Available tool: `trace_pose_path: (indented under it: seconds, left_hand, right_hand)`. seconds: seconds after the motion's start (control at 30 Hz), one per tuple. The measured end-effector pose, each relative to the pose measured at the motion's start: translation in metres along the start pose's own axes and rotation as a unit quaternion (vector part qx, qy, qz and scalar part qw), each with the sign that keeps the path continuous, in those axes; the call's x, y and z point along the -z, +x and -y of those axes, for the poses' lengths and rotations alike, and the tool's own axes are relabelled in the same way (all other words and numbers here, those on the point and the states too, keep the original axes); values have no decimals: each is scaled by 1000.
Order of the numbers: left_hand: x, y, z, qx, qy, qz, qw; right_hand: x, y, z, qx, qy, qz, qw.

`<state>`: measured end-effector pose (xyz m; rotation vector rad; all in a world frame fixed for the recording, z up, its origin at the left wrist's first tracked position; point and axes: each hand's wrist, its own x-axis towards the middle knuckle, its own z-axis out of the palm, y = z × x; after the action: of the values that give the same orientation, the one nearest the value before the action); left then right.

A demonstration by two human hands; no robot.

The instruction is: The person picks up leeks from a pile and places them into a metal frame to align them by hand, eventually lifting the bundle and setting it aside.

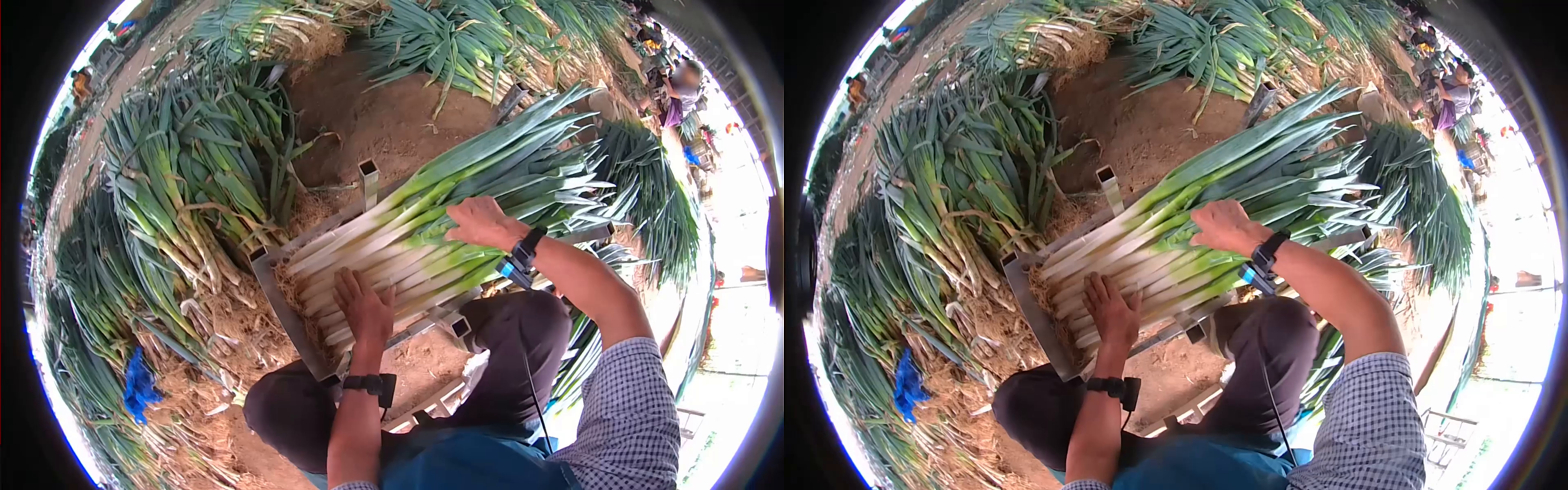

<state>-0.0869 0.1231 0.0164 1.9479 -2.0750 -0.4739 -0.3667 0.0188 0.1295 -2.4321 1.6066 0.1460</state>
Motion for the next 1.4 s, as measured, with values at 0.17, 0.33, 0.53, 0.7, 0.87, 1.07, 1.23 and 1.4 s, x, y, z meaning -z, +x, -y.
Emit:
trace_pose_path:
  seconds: [0.17,0.33,0.53,0.7,0.87,1.07,1.23,1.4]
  left_hand:
    - [-7,-5,-1,-13,34,2,999]
    - [-3,0,1,-18,28,-5,999]
    - [28,44,-9,-29,60,-134,989]
    - [9,68,28,53,140,-3,989]
    - [8,68,21,91,151,28,984]
    - [8,74,26,87,145,49,984]
    - [53,81,37,47,177,41,982]
    - [87,97,50,61,138,112,982]
  right_hand:
    - [-26,18,-21,54,-12,-71,996]
    - [-39,22,-22,44,-15,-71,996]
    - [-51,8,-30,53,-4,-104,993]
    - [-34,15,-29,4,29,-9,1000]
    - [-19,17,-27,13,24,52,998]
    - [-32,18,-24,4,9,12,1000]
    - [-51,13,-35,38,35,-64,997]
    - [-37,12,-36,20,18,-26,999]
